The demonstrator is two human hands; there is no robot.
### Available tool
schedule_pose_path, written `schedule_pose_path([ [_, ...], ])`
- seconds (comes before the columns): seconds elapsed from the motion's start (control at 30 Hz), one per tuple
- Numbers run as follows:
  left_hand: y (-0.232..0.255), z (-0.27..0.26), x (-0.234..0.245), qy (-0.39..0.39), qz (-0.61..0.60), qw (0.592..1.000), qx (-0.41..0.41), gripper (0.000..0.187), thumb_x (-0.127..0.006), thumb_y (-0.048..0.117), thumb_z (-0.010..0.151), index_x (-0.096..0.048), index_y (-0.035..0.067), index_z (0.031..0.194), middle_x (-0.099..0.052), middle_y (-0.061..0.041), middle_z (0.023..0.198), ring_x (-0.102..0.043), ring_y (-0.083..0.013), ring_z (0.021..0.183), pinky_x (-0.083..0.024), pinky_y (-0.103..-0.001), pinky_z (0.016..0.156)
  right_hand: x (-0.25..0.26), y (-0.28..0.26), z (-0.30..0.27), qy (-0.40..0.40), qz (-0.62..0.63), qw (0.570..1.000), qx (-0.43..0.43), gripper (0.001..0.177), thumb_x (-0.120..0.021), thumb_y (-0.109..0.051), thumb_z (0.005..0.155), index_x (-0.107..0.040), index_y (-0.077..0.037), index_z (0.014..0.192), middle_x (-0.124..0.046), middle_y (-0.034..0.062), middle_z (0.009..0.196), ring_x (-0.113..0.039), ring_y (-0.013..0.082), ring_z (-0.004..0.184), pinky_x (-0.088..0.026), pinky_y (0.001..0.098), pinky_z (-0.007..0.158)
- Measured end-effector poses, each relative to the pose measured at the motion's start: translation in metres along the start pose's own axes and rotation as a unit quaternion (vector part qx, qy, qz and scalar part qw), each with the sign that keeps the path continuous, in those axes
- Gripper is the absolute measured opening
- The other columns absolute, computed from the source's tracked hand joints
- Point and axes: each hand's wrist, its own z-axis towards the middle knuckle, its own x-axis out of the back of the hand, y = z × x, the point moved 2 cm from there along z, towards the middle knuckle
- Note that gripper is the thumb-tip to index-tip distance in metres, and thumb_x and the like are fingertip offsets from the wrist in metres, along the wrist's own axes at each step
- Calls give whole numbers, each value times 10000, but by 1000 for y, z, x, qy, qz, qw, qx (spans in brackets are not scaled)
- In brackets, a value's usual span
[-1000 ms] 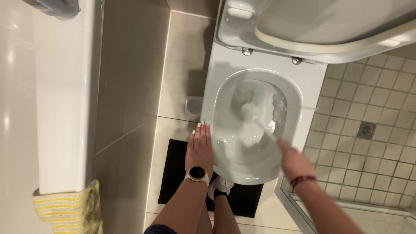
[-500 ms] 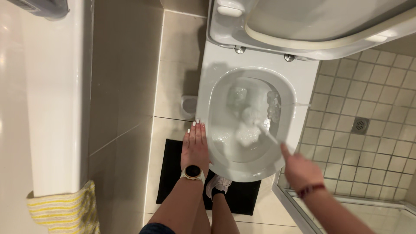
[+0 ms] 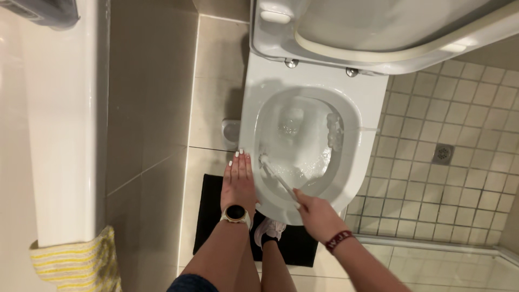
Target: The person scrubs the interior of a toilet bowl with a brush, wipes the lid and exterior surfaces with a blue cloth, and then applies liquid cleaner to a second toilet in another bathroom.
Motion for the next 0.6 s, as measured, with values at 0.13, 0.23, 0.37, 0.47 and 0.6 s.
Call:
schedule_pose_path([
  [0.13, -1, 4, -5, 17, -6, 1000, -3, 1212, -712, 521, 712, 59, -58, 1445, -13, -160, 1556, -21, -245, 1437, -53, -374, 1145, 33, 45, -19, -76, -216, 973, -22, 432, -359, -146, 910, -471, -252, 1313, -674, 131, 965, -660, 271, 900, -525, 427, 807],
  [0.23, 2, 6, -12, 95, 26, 995, 7, 1166, -705, 489, 722, 42, -65, 1426, -42, -157, 1530, -42, -248, 1415, -68, -383, 1123, 84, 72, -18, -29, -368, 927, -61, 533, -400, -81, 866, -441, -313, 1344, -670, 101, 1010, -659, 273, 932, -542, 446, 787],
  [0.37, 1, 3, -13, 12, 34, 999, -3, 1214, -703, 537, 713, 60, -66, 1439, -16, -170, 1546, -16, -255, 1429, -53, -378, 1133, 110, 73, -5, 17, -403, 911, -88, 348, -367, -146, 936, -539, -218, 1230, -705, 87, 976, -683, 271, 912, -565, 428, 750],
  [0.47, 2, 4, -9, 12, 20, 1000, 1, 1223, -707, 546, 703, 54, -61, 1443, -27, -161, 1551, -28, -263, 1436, -52, -391, 1147, 75, 70, -10, -19, -338, 940, -35, 371, -382, -157, 880, -552, -262, 1192, -651, 80, 1043, -639, 271, 977, -530, 428, 819],
  [0.6, 2, 3, -12, 54, -9, 998, 0, 1228, -732, 524, 681, 42, -49, 1444, -56, -158, 1544, -60, -257, 1428, -66, -383, 1145, 31, 37, -9, -104, -194, 975, 30, 350, -403, -213, 929, -526, -194, 1256, -665, 129, 979, -642, 278, 956, -501, 404, 829],
])
